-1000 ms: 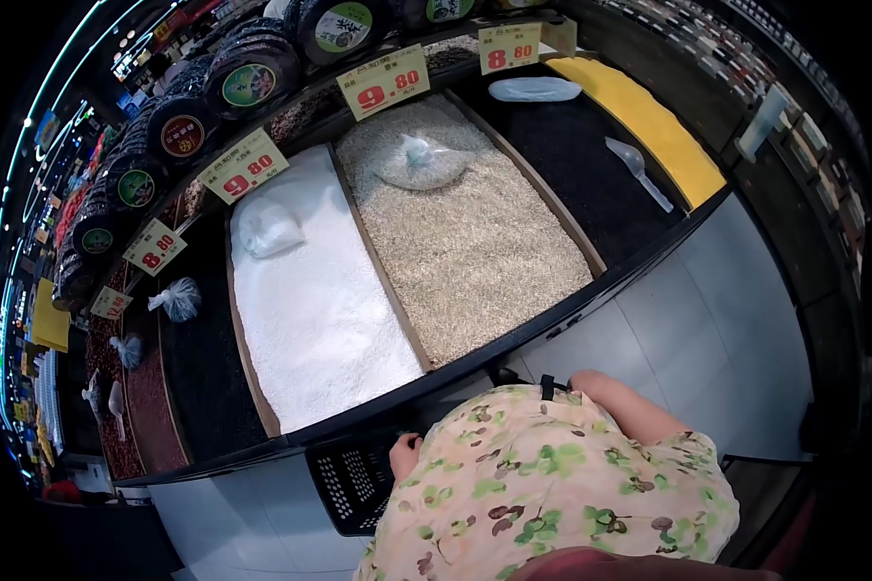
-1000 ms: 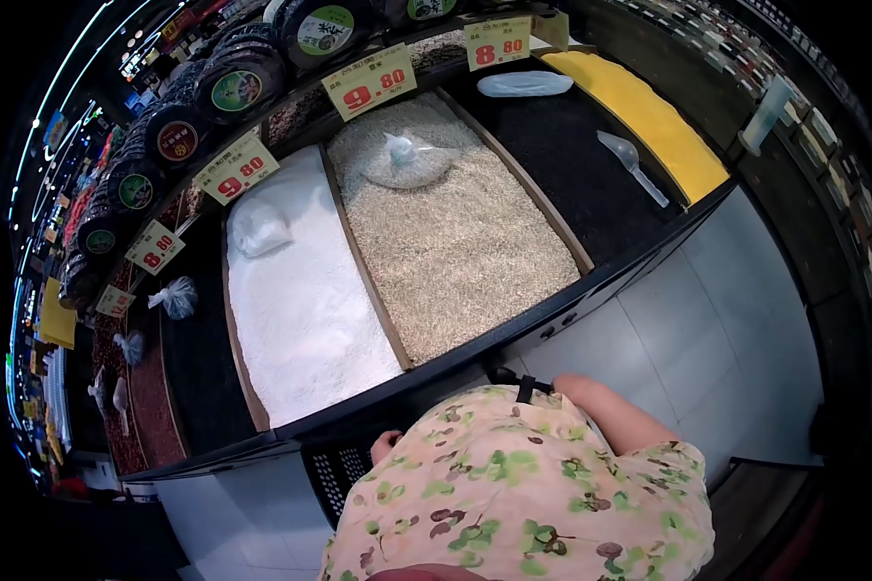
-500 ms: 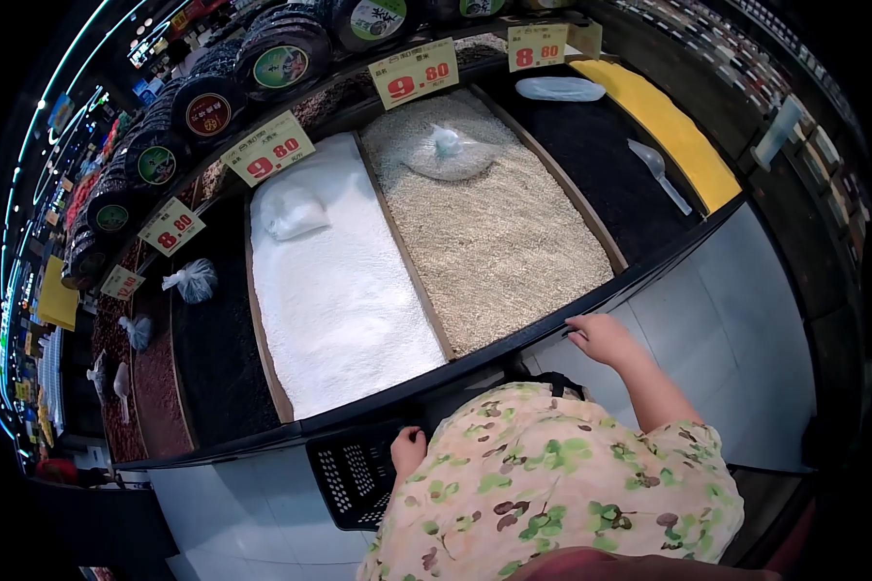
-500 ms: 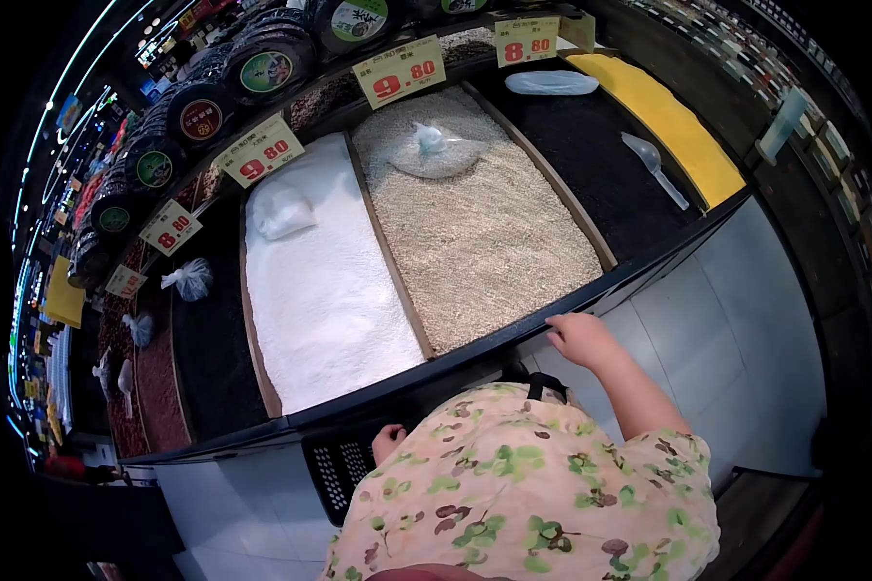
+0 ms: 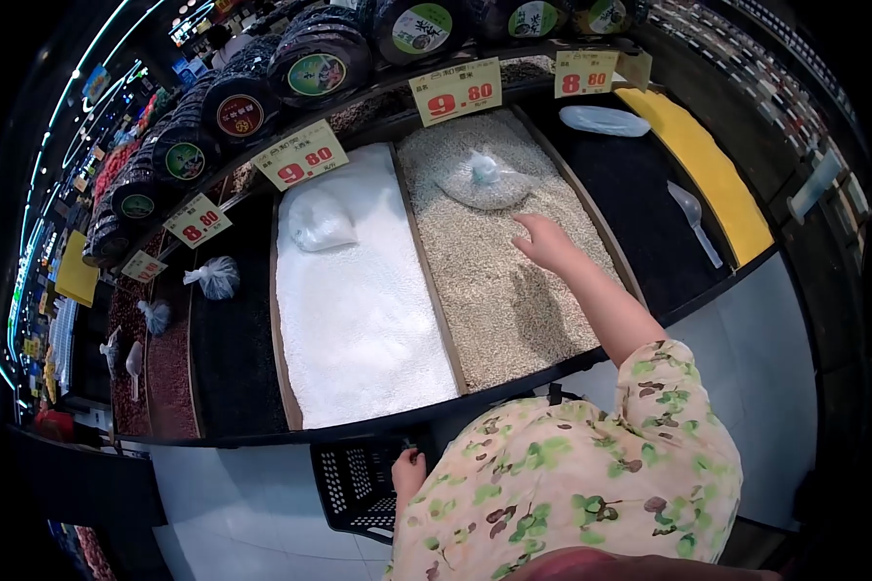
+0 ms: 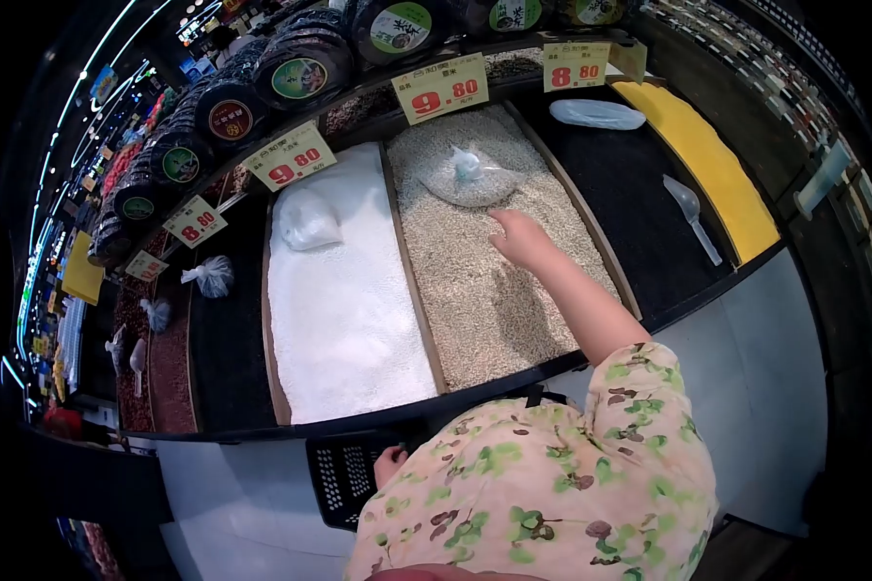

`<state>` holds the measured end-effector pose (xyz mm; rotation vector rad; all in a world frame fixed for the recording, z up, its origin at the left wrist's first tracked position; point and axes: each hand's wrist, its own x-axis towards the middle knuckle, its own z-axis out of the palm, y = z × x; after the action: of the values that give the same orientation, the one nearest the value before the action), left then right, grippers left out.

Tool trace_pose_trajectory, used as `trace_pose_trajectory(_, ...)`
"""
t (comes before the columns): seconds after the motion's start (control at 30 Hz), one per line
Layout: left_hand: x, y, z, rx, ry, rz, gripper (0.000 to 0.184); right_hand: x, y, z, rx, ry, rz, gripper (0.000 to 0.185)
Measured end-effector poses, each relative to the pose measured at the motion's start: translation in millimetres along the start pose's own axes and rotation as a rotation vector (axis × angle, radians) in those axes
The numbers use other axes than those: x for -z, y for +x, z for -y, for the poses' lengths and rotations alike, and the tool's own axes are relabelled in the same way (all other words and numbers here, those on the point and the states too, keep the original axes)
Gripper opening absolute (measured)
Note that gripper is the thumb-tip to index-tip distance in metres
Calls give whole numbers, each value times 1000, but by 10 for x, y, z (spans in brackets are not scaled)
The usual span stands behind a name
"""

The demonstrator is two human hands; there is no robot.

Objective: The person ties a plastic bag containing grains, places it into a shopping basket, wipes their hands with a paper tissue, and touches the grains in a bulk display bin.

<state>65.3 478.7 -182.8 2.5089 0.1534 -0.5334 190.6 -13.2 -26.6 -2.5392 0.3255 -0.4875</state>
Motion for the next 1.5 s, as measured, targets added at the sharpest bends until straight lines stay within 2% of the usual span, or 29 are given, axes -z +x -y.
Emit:
trace_pose_trajectory(0.07, 16, -42, -71, 31, -23, -21, 29, -67, 492, -85, -157, 188, 6, 52)
trace_pose_trajectory(0.17, 62, -116, -224, 54, 7, -90, 27, -265, 1120, -372, -259, 223, -53, 60)
trace_pose_trajectory(0.27, 59, -128, -258, 69, 36, -135, 26, -378, 1551, -524, -239, 111, -9, 67)
trace_pose_trajectory(0.3, 51, -131, -262, 72, 43, -144, 25, -484, 1604, -563, -145, -52, -130, 72)
trace_pose_trajectory(0.4, 32, -140, -283, 104, 87, -162, 24, -718, 1768, -667, -105, -193, -203, 66)
trace_pose_trajectory(0.5, -2, -120, -246, 80, 139, -179, 24, -816, 1952, -826, -186, 146, -50, 55)
trace_pose_trajectory(0.6, 3, -128, -295, 128, 154, -194, 24, -829, 1971, -791, -213, -9, -72, 42)
trace_pose_trajectory(0.7, -20, -111, -243, 147, 166, -192, 24, -783, 1889, -706, 4, 12, -281, 28)
trace_pose_trajectory(0.9, -4, -109, -260, 151, 180, -187, 24, -532, 1825, -567, -74, 463, -340, 22)
trace_pose_trajectory(1.1, 8, -124, -271, 120, 187, -176, 23, 148, 1532, -264, 82, 682, -357, 16)
trace_pose_trajectory(1.23, -1, -125, -241, 59, 197, -205, 23, 823, 919, 117, 119, 789, -235, 15)
trace_pose_trajectory(1.33, 25, -147, -219, -48, 87, -289, 20, 1056, 413, 264, 141, 875, -128, 19)
trace_pose_trajectory(1.43, -4, -129, -139, -99, -195, -457, 16, 1145, -109, 424, 166, 783, -39, 20)
trace_pose_trajectory(1.5, 101, -154, -360, -195, -378, -506, 15, 1103, -413, 494, 168, 705, 26, 21)
